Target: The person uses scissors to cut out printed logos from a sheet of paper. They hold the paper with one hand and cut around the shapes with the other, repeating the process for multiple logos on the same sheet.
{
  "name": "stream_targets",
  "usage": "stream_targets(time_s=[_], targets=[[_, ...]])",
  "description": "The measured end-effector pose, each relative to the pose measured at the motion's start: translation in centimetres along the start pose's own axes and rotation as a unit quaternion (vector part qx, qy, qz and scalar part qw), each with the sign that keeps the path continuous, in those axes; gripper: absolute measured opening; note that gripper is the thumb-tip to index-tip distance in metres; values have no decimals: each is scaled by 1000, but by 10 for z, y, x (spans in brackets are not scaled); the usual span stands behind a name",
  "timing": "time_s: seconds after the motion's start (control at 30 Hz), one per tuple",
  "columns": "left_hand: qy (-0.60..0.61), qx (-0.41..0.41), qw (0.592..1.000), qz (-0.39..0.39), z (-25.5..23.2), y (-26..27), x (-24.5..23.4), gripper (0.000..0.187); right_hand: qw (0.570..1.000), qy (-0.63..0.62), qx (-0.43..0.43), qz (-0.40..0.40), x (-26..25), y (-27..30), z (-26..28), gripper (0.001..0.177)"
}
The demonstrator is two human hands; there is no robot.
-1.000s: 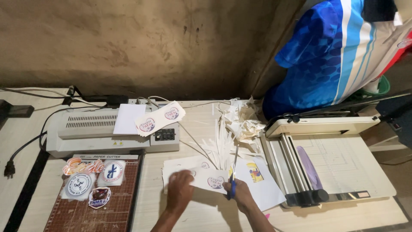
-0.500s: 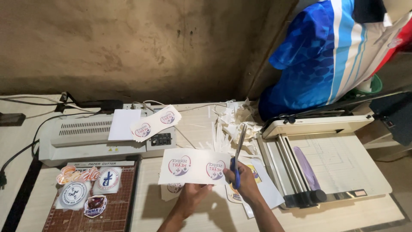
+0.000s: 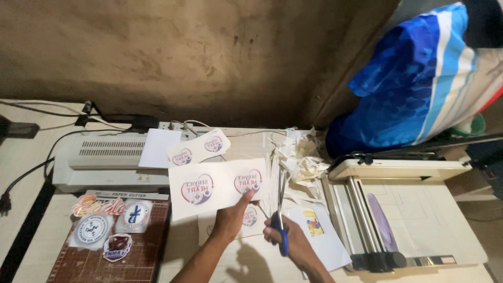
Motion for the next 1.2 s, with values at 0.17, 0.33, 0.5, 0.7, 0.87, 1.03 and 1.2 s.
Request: stream_targets(time_s=[0.17, 0.33, 0.5, 0.7, 0.87, 1.03, 1.2], targets=[[118, 58, 991, 23, -31, -12, 4, 46, 998, 4, 28, 54, 26, 9, -17, 27], [-26, 84, 996, 1, -37, -12, 6, 46, 999, 3, 24, 45, 28, 4, -15, 23], [-25, 92, 995, 13, -34, -13, 13, 47, 998, -40, 13, 44, 23, 1, -7, 22], [-25, 101, 994, 18, -33, -13, 16, 43, 999, -26, -11, 44, 19, 3, 5, 22], [-15, 109, 994, 20, -32, -13, 16, 43, 999, -37, -4, 37, 19, 3, 4, 20], [-8, 111, 993, 29, -36, -11, 18, 43, 998, -58, 12, 18, 17, 2, -5, 18], [-39, 148, 988, 29, -46, -9, 19, 42, 998, -41, 35, -10, 14, 3, -6, 20]])
Point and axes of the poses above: each hand's wrist, its own y-axis away from the middle knuckle, its own x-axis out of the palm, z = x × y, the point moved 9 cm from there along -y, towards the middle knuckle, and after that the axes turned 6 degrees about -z, right-handed, at the moved point
